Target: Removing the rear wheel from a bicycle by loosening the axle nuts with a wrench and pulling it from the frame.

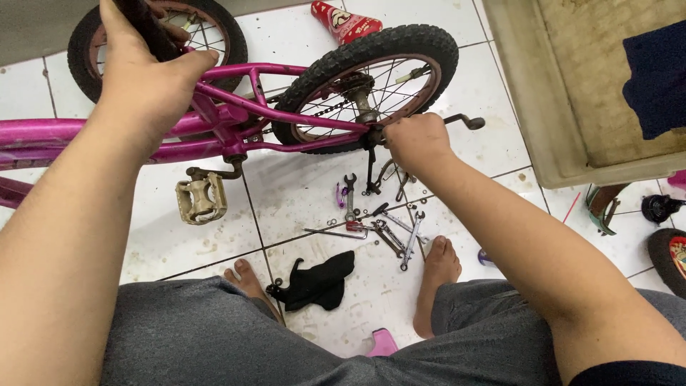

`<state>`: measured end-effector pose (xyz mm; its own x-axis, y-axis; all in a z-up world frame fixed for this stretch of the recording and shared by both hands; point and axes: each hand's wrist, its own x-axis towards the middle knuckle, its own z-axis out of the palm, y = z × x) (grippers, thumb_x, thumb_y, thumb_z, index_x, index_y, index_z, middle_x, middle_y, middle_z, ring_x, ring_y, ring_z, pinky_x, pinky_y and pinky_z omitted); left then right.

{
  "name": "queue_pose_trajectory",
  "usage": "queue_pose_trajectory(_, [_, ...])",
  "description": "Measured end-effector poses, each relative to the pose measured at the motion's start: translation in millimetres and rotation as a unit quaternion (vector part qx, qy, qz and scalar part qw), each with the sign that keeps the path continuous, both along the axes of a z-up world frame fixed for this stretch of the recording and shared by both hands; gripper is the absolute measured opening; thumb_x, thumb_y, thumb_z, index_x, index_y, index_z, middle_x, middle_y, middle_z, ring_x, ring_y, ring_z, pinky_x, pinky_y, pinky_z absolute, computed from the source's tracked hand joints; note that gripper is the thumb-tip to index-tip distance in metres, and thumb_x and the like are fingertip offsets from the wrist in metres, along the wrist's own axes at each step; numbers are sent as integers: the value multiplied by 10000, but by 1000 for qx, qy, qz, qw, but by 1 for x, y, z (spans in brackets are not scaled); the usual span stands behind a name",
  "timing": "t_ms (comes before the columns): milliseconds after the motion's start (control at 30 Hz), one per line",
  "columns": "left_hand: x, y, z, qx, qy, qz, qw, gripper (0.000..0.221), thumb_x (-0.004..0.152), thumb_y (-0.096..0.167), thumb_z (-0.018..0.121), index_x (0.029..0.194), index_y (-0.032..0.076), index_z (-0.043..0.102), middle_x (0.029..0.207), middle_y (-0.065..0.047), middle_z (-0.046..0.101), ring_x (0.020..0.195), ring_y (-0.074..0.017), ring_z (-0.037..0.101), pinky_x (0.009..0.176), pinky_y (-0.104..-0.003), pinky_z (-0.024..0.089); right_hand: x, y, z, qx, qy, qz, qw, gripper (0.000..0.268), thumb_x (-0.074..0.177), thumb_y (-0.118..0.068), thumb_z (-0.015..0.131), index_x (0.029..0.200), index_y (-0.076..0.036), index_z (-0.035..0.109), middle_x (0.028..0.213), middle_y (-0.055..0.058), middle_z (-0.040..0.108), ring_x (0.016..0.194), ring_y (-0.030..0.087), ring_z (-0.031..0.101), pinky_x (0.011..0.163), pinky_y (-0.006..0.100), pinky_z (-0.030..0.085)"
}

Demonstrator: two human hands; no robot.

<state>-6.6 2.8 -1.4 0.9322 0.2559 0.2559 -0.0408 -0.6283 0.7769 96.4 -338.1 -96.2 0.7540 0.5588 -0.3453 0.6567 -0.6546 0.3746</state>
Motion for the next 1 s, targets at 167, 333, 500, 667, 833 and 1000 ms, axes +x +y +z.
queue_pose_trajectory(167, [6,1,-4,-9,-18,-2,1000,597,1056,-34,724,1422,52,260,1148,-140,587,986,-231,661,784,-321,597,21,-45,-35,110,-36,7,993,350,1016,-518,592,883,-248,770,767,-20,750,708,260,714,644,375,515])
queue_pose_trajectory(333, [0,1,-8,-8,-37,-9,999,614,1027,-64,707,1427,32,251,1257,-258,614,1047,-305,710,815,-356,637,23,-68,-73,227,-47,35,972,317,1013,-522,639,942,-253,791,790,-52,735,747,210,689,700,348,508])
queue_pose_trajectory(500, [-1,-4,2,-1,-11,2,1000,571,1003,-34,710,1389,3,291,1138,-170,598,971,-264,666,774,-345,589,26,-79,-105,385,-28,70,920,171,990,-326,700,967,-161,735,803,12,706,747,252,680,704,367,541])
queue_pose_trajectory(667, [2,-6,2,-15,-11,12,1000,551,1004,-47,706,1361,34,295,1117,-155,574,965,-245,644,773,-345,580,32,-74,-137,337,46,-24,940,221,1030,-357,601,1093,-160,680,955,40,721,909,300,686,795,413,550])
queue_pose_trajectory(833, [0,-8,5,-24,13,19,999,558,994,-34,713,1351,51,291,1101,-140,564,966,-241,648,797,-357,577,29,-65,-146,321,124,-70,936,219,1030,-330,567,1121,-141,630,1054,58,733,918,333,688,798,441,547])
queue_pose_trajectory(1000, [0,-8,5,-50,10,6,999,552,981,-51,682,1342,78,285,1128,-138,563,990,-240,641,774,-342,583,26,-55,-147,305,164,-97,933,255,1063,-353,504,1166,-137,591,1087,74,745,908,349,702,797,456,560])
